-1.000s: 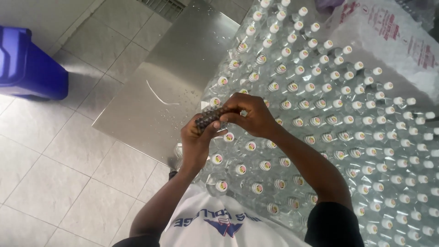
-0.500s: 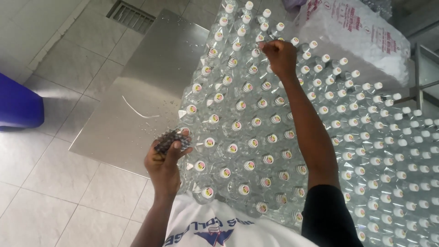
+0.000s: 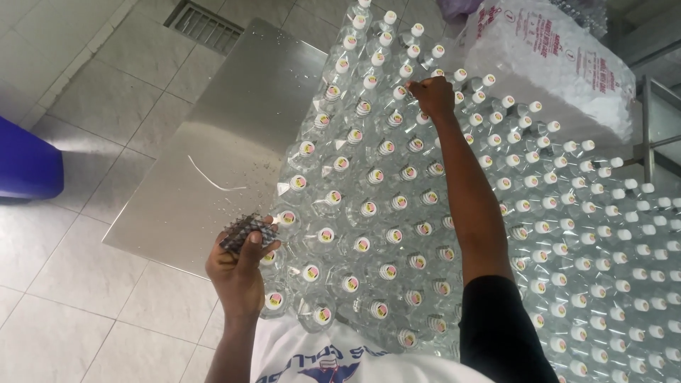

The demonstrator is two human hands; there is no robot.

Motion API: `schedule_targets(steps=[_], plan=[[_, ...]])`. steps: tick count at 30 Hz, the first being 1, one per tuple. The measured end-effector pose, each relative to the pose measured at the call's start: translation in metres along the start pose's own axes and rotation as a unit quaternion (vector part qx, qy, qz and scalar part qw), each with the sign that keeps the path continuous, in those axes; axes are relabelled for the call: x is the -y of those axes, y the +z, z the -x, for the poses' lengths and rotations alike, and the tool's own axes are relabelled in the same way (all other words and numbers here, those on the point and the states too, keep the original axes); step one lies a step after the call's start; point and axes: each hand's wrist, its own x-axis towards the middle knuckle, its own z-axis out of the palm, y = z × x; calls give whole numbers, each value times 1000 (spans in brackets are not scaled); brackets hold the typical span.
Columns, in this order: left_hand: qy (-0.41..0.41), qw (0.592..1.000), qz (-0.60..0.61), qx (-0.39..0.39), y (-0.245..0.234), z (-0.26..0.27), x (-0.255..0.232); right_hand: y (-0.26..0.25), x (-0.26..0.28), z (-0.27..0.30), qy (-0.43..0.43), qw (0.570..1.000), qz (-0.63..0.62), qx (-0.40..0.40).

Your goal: Manually applying small circular labels or seals to the caps of water bottles arranged on a table.

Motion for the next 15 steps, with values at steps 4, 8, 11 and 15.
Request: schedule_targets(steps=[4,8,11,15], plan=[[5,1000,9,1,-2,-4,0,-10,5,-4,7,999,-23,23],[14,1000,9,-6,-4,-6,2,-8,9,-9,0,999,17,32],[20,1000,24,0,-4,-7,5,-2,21,-3,-13,1000,20,16],[14,1000,24,4,-6,-8,7,22,10,-9,-54,995,78,4]])
